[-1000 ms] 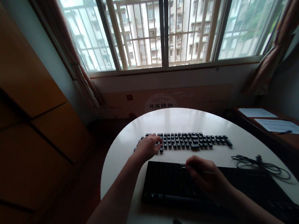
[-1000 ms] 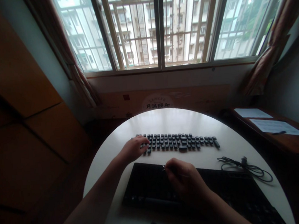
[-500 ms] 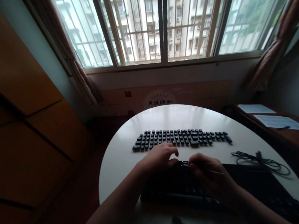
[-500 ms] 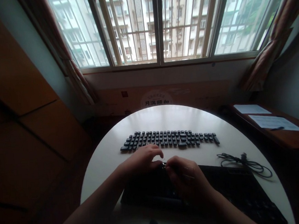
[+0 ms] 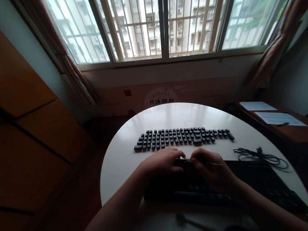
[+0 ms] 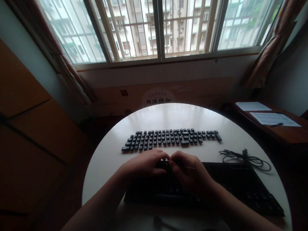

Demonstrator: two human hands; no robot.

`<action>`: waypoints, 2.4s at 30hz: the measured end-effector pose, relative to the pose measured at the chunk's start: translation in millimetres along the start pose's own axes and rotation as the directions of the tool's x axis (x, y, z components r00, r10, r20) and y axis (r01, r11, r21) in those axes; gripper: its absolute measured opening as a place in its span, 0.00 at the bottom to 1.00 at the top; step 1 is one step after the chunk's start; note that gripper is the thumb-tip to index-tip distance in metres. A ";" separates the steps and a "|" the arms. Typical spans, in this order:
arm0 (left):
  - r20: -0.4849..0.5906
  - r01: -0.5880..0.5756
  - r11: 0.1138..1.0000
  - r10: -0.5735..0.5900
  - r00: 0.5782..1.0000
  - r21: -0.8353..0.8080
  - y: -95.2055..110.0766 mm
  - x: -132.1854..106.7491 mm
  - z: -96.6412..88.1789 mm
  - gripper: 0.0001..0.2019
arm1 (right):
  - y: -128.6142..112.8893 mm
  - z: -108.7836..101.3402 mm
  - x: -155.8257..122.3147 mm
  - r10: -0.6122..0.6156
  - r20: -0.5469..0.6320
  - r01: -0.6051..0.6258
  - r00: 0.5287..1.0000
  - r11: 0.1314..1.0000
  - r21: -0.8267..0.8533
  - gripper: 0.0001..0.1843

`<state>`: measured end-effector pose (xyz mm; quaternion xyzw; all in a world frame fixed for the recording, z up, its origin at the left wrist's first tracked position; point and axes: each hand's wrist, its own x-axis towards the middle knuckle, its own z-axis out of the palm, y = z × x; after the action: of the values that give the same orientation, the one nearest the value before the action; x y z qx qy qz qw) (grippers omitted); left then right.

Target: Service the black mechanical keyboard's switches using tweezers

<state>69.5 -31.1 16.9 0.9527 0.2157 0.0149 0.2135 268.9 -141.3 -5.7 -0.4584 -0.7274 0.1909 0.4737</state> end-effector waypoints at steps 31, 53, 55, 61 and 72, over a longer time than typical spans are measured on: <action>0.136 0.161 0.987 -0.162 0.977 0.015 -2.5 -6.3 -14.0 0.20 | -3.3 5.0 -0.4 0.035 0.228 -0.036 0.973 0.999 0.001 0.03; 0.203 0.189 0.982 -0.181 0.962 -0.025 -6.9 -6.2 -18.0 0.22 | 13.4 13.2 -10.5 0.141 0.306 -0.226 0.942 0.938 0.265 0.16; 0.207 0.183 0.983 -0.173 0.963 -0.031 -7.3 -6.0 -18.1 0.22 | 15.1 15.6 -11.8 0.161 0.325 -0.267 0.932 0.911 0.315 0.17; 0.207 0.168 0.986 -0.159 0.965 -0.027 -11.7 -3.3 -15.3 0.22 | 18.1 22.4 -13.1 0.193 0.403 -0.345 0.895 0.871 0.350 0.20; 0.207 0.166 0.985 -0.154 0.966 -0.041 -12.4 -2.5 -13.6 0.21 | 12.1 19.8 -8.0 0.156 0.394 -0.239 0.906 0.955 0.173 0.18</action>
<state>60.5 -16.6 24.3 0.9222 0.2684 -0.0935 0.2623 258.7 -138.8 -27.9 -0.4305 -0.7288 0.4005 0.3509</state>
